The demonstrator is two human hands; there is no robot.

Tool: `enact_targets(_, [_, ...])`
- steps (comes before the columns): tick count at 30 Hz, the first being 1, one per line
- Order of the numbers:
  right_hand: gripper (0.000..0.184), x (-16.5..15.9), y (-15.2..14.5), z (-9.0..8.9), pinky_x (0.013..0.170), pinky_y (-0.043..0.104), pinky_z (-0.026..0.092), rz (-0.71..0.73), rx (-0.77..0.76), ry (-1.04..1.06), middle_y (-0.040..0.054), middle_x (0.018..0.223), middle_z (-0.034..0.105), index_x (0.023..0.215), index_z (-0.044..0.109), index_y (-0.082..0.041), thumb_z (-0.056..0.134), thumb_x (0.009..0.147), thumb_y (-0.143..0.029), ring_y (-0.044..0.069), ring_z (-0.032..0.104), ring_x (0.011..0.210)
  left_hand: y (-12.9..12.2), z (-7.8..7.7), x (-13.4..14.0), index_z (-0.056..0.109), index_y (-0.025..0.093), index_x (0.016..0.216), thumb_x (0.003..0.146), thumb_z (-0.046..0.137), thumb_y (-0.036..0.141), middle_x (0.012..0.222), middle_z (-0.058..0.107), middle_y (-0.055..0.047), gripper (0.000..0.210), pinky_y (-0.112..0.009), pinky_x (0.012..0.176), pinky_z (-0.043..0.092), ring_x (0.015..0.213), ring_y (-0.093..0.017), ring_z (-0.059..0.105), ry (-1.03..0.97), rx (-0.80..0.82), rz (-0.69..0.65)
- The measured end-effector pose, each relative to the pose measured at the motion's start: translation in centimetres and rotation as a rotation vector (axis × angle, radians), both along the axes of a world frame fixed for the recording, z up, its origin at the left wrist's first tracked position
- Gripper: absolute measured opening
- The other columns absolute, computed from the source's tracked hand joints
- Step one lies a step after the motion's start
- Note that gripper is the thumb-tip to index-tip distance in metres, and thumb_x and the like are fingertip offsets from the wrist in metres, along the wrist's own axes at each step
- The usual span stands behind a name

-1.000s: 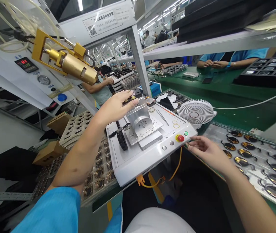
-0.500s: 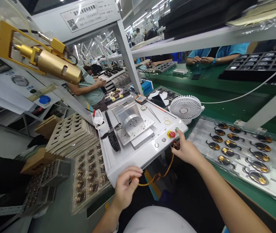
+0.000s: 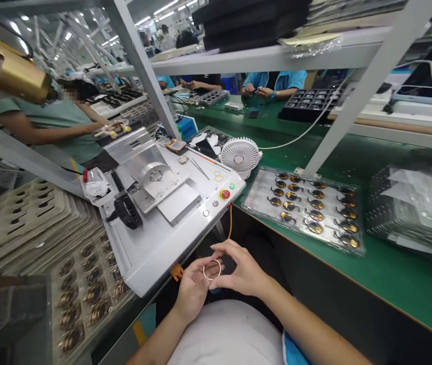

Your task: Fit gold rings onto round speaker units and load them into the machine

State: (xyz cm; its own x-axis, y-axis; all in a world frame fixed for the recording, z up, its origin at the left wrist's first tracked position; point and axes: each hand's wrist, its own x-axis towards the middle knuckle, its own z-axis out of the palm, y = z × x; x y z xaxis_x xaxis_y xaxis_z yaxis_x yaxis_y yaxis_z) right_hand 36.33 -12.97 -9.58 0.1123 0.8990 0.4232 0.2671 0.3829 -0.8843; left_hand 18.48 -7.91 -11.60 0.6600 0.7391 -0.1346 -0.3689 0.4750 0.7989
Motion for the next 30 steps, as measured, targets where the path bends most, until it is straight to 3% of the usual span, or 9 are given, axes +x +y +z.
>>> enact_targets(4, [0.058,-0.4,0.1,-0.1,0.072,0.030,0.057,-0.081,0.034,0.073,0.0052,0.096,0.070,0.111,0.068,-0.024,0.091,0.073,-0.061,0.020,0.068,0.082,-0.4,0.0,0.3,0.076,0.029,0.120,0.063,0.099,0.041,0.109,0.080,-0.008,0.063,-0.045,0.102,0.057,0.104,-0.028,0.077,-0.059,-0.070,0.048])
enact_targets(9, [0.060,-2.7,0.5,-0.6,0.071,0.035,0.059,-0.165,0.053,0.120,0.0062,0.094,0.070,0.107,0.067,-0.024,0.089,0.071,-0.067,0.023,0.068,0.082,-0.3,0.4,0.3,0.077,0.029,0.118,0.062,0.099,0.045,0.109,0.080,-0.007,0.063,-0.037,0.097,0.059,0.100,-0.024,0.077,-0.028,-0.141,0.129])
enact_targets(13, [0.062,-0.5,1.4,-0.4,0.082,0.042,0.060,-0.061,0.102,-0.100,0.0103,0.106,0.073,0.120,0.067,-0.026,0.084,0.078,-0.068,0.028,0.069,0.095,0.2,0.2,-0.2,0.079,0.027,0.112,0.060,0.100,0.045,0.111,0.080,-0.008,0.059,-0.032,0.084,0.060,0.091,-0.022,0.077,0.022,-0.127,0.189])
enact_targets(15, [0.050,3.6,2.3,0.1,0.093,0.047,0.058,-0.118,-0.016,-0.337,0.0127,0.116,0.073,0.124,0.067,-0.025,0.079,0.088,-0.058,0.031,0.068,0.106,0.4,0.1,-0.5,0.080,0.025,0.110,0.059,0.100,0.046,0.114,0.079,-0.010,0.058,-0.029,0.074,0.059,0.087,-0.022,0.077,0.050,-0.106,0.195])
enact_targets(17, [0.028,8.8,3.3,0.8,0.096,0.047,0.056,-0.389,-0.363,-0.628,0.0142,0.115,0.073,0.120,0.071,-0.021,0.067,0.098,-0.038,0.031,0.069,0.107,0.4,0.0,-0.9,0.081,0.024,0.109,0.059,0.100,0.047,0.112,0.079,-0.011,0.058,-0.027,0.067,0.057,0.083,-0.023,0.078,0.075,-0.086,0.179])
enact_targets(18, [0.028,11.3,3.8,1.2,0.096,0.045,0.056,-0.507,-0.597,-0.797,0.0156,0.115,0.073,0.122,0.071,-0.019,0.062,0.100,-0.033,0.032,0.069,0.108,0.4,-0.1,-1.0,0.081,0.024,0.109,0.059,0.100,0.047,0.110,0.080,-0.011,0.058,-0.028,0.067,0.057,0.083,-0.023,0.078,0.084,-0.078,0.168])
enact_targets(20, [0.029,15.6,4.7,1.8,0.090,0.047,0.056,-0.608,-0.779,-0.914,0.0241,0.109,0.073,0.119,0.073,-0.009,0.060,0.095,-0.021,0.038,0.070,0.105,0.3,-0.2,-1.1,0.081,0.022,0.108,0.059,0.100,0.046,0.107,0.080,-0.010,0.058,-0.032,0.076,0.060,0.088,-0.025,0.079,0.089,-0.065,0.148])
enact_targets(24, [0.020,18.8,5.9,2.2,0.083,0.043,0.054,-0.551,-0.858,-1.005,0.0288,0.098,0.073,0.102,0.075,-0.006,0.065,0.085,-0.009,0.041,0.070,0.103,0.1,-0.2,-1.0,0.079,0.020,0.107,0.060,0.100,0.041,0.103,0.081,-0.011,0.055,-0.042,0.099,0.057,0.106,-0.029,0.077,0.054,-0.025,0.127])
enact_targets(30, [0.013,18.9,6.0,2.2,0.081,0.041,0.051,-0.488,-0.823,-0.998,0.0260,0.091,0.074,0.090,0.073,-0.011,0.068,0.079,-0.006,0.038,0.072,0.096,-0.2,-0.1,-1.2,0.077,0.019,0.105,0.062,0.100,0.034,0.102,0.080,-0.009,0.051,-0.041,0.095,0.058,0.105,-0.029,0.077,0.042,-0.044,0.111])
